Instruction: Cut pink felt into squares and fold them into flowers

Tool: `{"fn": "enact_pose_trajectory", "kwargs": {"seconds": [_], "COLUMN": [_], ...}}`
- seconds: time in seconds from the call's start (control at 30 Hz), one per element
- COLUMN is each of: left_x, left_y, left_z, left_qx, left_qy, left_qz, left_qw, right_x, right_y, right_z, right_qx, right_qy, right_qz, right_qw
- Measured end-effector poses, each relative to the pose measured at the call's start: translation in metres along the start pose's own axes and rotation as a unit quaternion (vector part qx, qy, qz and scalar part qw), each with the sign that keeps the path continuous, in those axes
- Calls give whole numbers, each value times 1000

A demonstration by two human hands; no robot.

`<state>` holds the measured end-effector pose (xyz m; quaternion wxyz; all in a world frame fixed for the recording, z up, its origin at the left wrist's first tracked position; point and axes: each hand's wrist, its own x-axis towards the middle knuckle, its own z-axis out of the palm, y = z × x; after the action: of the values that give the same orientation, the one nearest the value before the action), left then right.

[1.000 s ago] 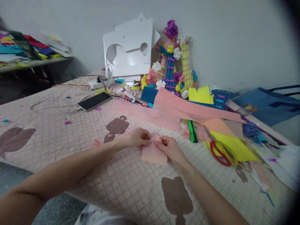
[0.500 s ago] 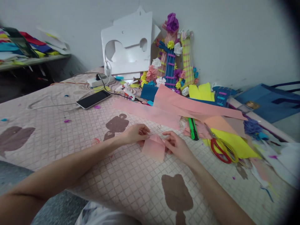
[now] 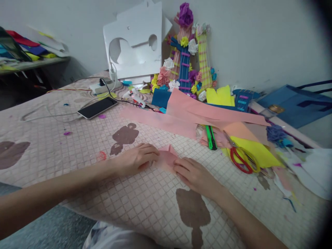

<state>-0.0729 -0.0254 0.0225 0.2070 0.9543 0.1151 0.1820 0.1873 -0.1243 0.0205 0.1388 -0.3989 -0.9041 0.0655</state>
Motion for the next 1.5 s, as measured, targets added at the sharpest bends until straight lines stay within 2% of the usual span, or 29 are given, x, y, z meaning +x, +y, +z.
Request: {"fn": "enact_pose_trajectory", "kwargs": {"seconds": [0.1, 0.23, 0.43, 0.63, 0.93, 1.07, 1.3, 1.5], "left_x": [0, 5, 8, 11, 17, 14, 15, 17], "left_y": [-2, -8, -16, -14, -5, -7, -14, -15], "left_z": [0, -4, -3, 8, 8, 9, 14, 15], "left_qx": [7, 5, -3, -84, -136, -141, -122, -130], "left_qy": [-16, -27, -53, 24, 50, 52, 54, 63], "left_qz": [23, 42, 53, -37, -177, -155, -68, -75], "left_qw": [1000, 999, 997, 996, 974, 976, 989, 987], "right_x": [5, 7, 1, -2, -2, -1, 1, 3], "right_y": [4, 8, 13, 15, 17, 19, 21, 22], "right_z": [4, 3, -8, -3, 11, 15, 17, 15], "right_qx": [-1, 82, 163, 184, 199, 193, 184, 175], "right_qy": [14, 41, -13, 7, 72, 92, 110, 98], "right_qz": [-5, 36, 50, 65, 79, 77, 82, 82], "right_qw": [1000, 995, 985, 981, 974, 974, 973, 976]}}
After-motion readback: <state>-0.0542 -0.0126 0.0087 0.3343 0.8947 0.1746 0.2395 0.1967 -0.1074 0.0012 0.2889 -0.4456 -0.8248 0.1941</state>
